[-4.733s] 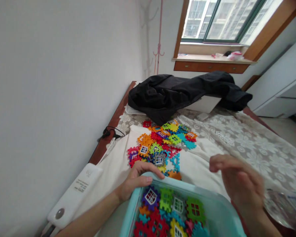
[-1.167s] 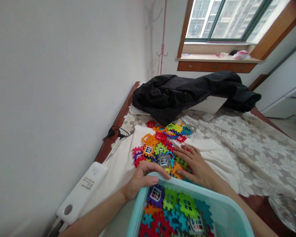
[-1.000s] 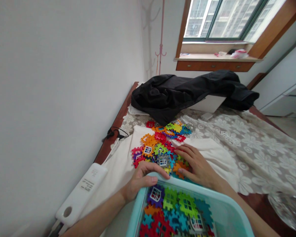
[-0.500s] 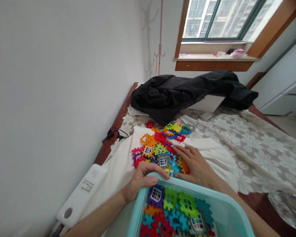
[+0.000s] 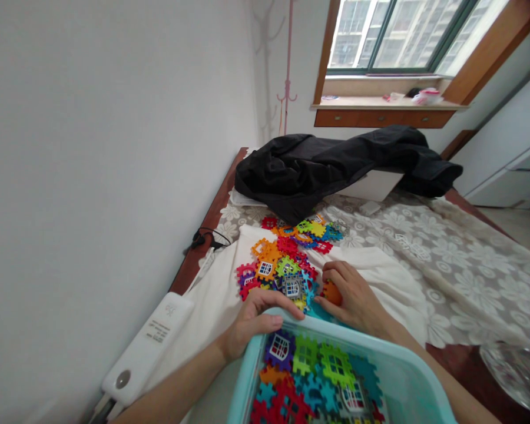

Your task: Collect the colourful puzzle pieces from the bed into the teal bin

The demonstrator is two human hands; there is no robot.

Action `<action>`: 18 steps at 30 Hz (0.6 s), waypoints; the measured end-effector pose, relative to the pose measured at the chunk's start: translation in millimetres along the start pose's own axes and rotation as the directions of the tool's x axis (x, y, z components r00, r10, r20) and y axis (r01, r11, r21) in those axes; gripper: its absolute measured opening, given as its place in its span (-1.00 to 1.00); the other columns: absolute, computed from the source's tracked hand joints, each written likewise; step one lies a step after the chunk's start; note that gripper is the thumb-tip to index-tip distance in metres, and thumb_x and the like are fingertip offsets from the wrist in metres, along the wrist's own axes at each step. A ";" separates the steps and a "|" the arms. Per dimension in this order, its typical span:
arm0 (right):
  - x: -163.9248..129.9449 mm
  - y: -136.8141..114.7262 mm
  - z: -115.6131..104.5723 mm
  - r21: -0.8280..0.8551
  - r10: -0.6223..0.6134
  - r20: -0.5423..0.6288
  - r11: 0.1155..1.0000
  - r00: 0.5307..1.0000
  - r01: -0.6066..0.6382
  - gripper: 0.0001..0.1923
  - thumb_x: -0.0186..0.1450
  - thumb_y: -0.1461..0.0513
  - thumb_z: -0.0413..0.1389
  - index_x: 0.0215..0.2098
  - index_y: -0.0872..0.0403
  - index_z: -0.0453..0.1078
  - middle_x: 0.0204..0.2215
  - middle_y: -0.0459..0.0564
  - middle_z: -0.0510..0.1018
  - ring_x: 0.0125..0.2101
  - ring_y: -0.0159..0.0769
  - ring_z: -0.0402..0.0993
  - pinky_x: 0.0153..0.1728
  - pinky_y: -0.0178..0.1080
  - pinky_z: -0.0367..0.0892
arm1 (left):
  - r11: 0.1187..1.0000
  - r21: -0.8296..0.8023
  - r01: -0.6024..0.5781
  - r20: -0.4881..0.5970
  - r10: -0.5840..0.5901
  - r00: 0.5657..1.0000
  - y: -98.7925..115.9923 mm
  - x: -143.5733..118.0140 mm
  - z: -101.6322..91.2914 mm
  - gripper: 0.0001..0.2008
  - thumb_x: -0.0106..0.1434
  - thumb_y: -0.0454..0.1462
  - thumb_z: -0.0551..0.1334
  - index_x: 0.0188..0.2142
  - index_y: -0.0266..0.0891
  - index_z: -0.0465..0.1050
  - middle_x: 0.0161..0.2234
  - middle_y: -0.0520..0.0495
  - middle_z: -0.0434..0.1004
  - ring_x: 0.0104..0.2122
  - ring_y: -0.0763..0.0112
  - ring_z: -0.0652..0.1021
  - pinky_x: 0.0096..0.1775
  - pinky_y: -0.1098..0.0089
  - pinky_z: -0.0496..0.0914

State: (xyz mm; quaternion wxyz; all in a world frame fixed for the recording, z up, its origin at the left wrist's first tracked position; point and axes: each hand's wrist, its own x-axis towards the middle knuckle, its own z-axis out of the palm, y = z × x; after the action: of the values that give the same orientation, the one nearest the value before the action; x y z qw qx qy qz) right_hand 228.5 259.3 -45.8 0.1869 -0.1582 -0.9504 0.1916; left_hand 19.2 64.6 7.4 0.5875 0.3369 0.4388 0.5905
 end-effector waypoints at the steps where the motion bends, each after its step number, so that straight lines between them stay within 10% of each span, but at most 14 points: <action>1: 0.2 0.6 -0.2 -0.024 -0.006 -0.002 1.000 1.000 0.006 -0.75 0.38 0.04 0.24 -0.13 0.02 0.41 -0.08 0.13 0.55 -0.06 0.01 0.45 -0.02 0.05 0.39 | 1.000 -0.005 0.003 0.000 -0.003 1.000 -0.1 0.1 0.2 -0.72 0.09 -0.12 0.45 -0.23 -0.19 0.76 -0.32 -0.08 0.72 -0.35 0.30 0.60 -0.29 0.41 0.42; 18: -4.7 21.2 -4.5 0.060 0.246 -0.159 0.969 0.956 -0.239 -0.63 0.42 -0.07 0.13 -0.32 0.04 0.37 -0.52 -0.09 0.49 -0.49 -0.22 0.46 -0.39 -0.21 0.21 | 1.000 -0.005 -0.023 0.036 0.024 0.999 -3.5 -1.5 -2.7 -0.75 0.15 -0.16 0.42 -0.18 -0.15 0.75 -0.28 -0.04 0.74 -0.33 0.37 0.61 -0.28 0.46 0.42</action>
State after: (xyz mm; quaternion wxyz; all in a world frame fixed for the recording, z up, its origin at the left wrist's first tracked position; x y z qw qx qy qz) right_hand 239.4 277.5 -52.3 0.2430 -0.2851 -0.9011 0.2183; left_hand 18.2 62.6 3.3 0.5891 0.3513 0.4229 0.5922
